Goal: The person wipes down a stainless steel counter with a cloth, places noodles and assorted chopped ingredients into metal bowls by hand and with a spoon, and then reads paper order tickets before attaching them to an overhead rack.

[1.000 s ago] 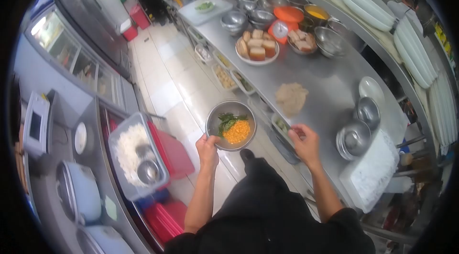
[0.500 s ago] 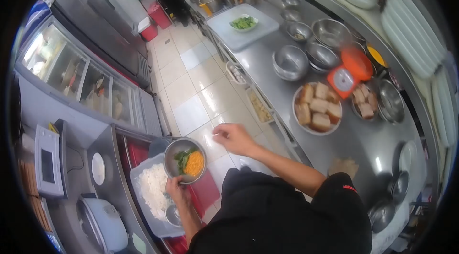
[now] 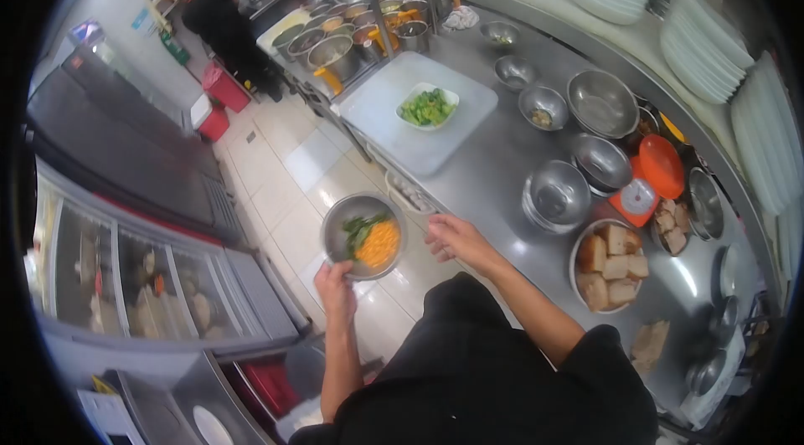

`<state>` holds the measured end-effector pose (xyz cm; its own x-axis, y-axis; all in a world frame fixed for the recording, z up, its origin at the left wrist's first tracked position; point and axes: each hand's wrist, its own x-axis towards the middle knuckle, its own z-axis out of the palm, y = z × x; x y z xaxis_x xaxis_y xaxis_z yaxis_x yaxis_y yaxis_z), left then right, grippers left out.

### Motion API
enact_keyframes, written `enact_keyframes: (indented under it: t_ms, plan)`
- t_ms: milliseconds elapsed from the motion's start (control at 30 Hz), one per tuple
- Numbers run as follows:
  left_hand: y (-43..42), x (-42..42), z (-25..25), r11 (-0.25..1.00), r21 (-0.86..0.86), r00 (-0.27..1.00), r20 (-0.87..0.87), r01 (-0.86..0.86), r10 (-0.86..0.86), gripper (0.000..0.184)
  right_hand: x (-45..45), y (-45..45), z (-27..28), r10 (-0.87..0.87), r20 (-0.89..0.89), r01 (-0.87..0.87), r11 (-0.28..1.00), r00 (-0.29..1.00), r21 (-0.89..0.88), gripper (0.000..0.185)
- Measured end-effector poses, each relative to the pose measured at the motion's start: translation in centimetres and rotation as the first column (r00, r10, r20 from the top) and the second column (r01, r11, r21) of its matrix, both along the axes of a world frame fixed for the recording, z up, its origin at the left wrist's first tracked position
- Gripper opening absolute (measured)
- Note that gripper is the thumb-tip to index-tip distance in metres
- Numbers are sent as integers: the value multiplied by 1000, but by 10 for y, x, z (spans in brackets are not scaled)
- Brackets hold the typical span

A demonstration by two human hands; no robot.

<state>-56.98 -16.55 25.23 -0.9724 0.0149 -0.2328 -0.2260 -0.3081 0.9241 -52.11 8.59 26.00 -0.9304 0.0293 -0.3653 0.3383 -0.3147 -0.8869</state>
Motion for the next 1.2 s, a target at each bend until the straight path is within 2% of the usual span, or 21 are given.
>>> enact_keyframes:
  t_ms: [100,167,200,267,367,400,467,500,533,667,733,800,867,900,933,1000,1033,1100,1133,1200]
  plan:
    - [49,-73,4,988,14,987,-48,152,-151,18,-37,4,24,37,8,-37,999,999,2,47]
    - [77,-112,8,968,71,968,-87,242,-236,17,-71,8,31,-2,-10,2,1000,1000,25,46]
    - [86,-131,11,968,54,966,-101,245,-239,17,-92,10,27,-45,-31,48,994,998,97,39]
    - [101,-166,18,951,-68,949,-82,300,-305,7,-137,22,28,-110,-43,114,988,993,108,33]
    - [111,-223,39,919,-186,927,-75,348,-367,13,-203,30,22,-212,-37,214,974,977,69,23]
    - [107,-249,36,915,-200,927,-65,351,-370,13,-223,32,20,-215,-67,220,974,974,62,23]
    - [94,-310,28,925,-175,924,-125,337,-361,25,-259,37,19,-238,-84,243,969,968,44,23]
    - [93,-341,37,925,-217,935,-100,313,-340,31,-278,39,19,-241,-86,246,968,967,53,23]
    - [94,-372,46,928,-246,951,-67,278,-303,30,-295,40,17,-261,-60,263,964,964,29,24]
    - [109,-509,52,912,-305,936,-134,273,-324,27,-357,38,5,-306,-38,307,952,951,17,27]
    - [132,-581,51,816,-482,874,-183,320,-450,26,-385,38,4,-352,-32,353,935,935,38,28]
    - [168,-662,48,810,-470,856,-190,350,-480,26,-410,32,1,-397,7,397,918,918,17,27]
    - [210,-766,18,744,-622,810,-292,243,-509,39,-440,26,-2,-450,44,450,893,892,7,26]
    - [236,-808,10,767,-591,825,-284,250,-488,44,-454,22,-2,-477,78,480,877,875,-22,25]
    - [260,-858,-6,717,-657,810,-277,233,-517,52,-471,19,2,-507,111,510,860,855,-2,23]
    - [315,-960,-71,704,-707,767,-418,62,-487,55,-498,12,6,-552,120,554,832,825,24,23]
    - [333,-965,-59,714,-695,765,-409,92,-497,55,-512,11,8,-571,116,572,820,813,24,23]
    - [358,-978,-39,706,-635,868,-110,314,-484,56,-539,9,17,-598,144,598,800,788,49,24]
    - [371,-990,-47,701,-629,861,-97,336,-500,56,-551,8,19,-624,133,622,781,770,59,24]
    - [393,-1008,-57,761,-567,903,-66,316,-425,43,-572,7,23,-664,129,661,747,736,73,24]
